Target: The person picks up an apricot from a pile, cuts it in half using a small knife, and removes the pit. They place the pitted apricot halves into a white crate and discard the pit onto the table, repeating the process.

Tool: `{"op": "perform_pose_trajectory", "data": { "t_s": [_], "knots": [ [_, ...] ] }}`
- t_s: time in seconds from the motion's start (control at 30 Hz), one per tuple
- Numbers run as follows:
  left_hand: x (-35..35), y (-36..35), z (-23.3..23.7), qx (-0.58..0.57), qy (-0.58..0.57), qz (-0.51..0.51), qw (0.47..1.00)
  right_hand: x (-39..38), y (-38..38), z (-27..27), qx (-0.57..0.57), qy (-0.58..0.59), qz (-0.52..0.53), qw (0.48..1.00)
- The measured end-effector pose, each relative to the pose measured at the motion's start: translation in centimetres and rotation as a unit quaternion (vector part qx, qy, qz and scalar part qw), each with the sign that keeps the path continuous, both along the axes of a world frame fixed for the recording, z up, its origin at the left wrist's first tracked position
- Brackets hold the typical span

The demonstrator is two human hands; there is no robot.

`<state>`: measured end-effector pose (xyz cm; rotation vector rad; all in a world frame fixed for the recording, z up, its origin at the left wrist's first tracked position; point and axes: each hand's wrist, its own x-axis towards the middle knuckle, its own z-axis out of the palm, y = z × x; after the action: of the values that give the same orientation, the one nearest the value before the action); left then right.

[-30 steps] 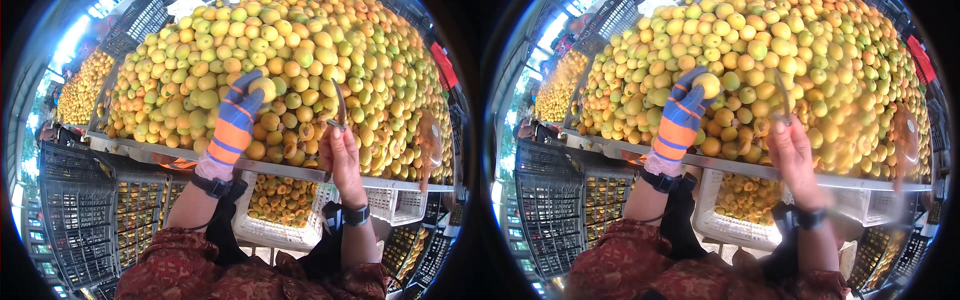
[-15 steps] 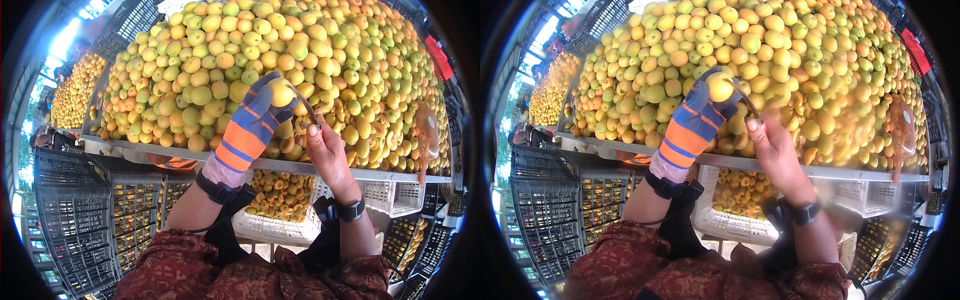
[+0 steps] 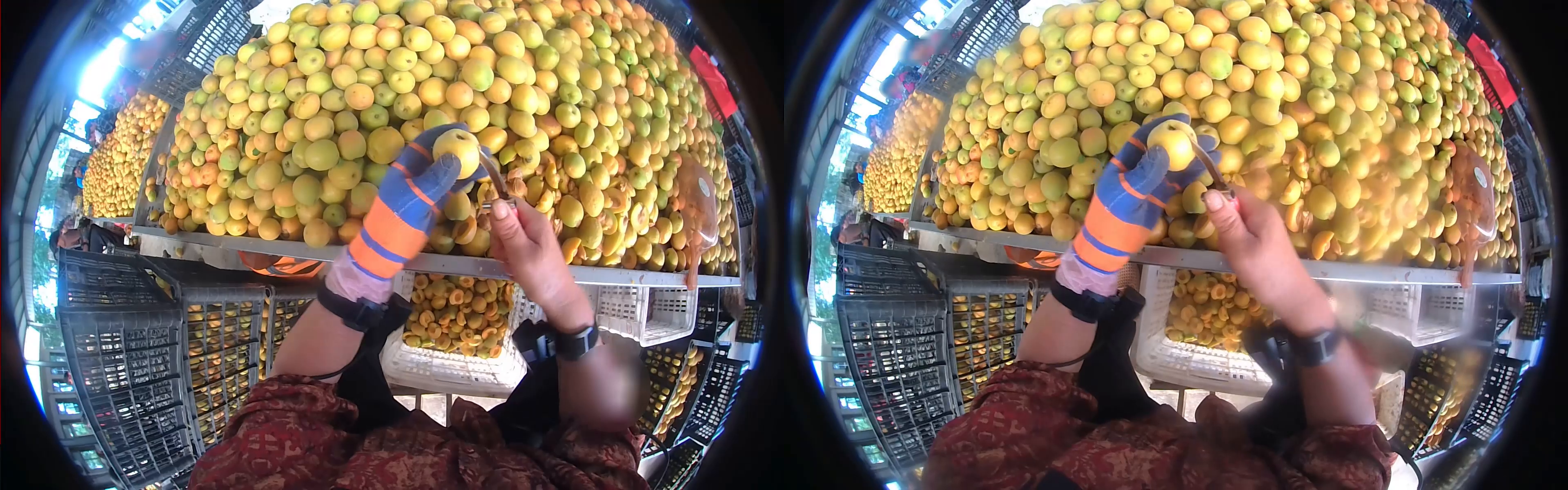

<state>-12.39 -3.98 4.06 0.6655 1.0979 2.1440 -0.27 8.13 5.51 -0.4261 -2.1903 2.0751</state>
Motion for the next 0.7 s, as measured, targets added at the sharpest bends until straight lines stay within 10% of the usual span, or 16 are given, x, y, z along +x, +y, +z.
{"op": "perform_pose_trajectory", "data": {
  "t_s": [0.13,0.33,0.47,0.7],
  "knots": [
    [2.0,1.6,-0.7,0.075,-0.14,-0.006,0.987,-0.6,-1.3,-0.6,0.036,0.058,-0.045,0.997],
    [1.5,1.5,0.2,0.014,-0.04,-0.046,0.998,-0.6,-0.1,-0.6,0.05,0.011,-0.051,0.997],
    [2.5,2.3,0.1,0.124,-0.218,-0.012,0.968,-0.9,-1.1,-0.5,0.063,0.06,-0.082,0.993],
    [0.1,1.3,-0.2,-0.048,0.094,-0.016,0.994,0.2,1.3,1.1,0.06,-0.051,0.02,0.997]
  ]
}}
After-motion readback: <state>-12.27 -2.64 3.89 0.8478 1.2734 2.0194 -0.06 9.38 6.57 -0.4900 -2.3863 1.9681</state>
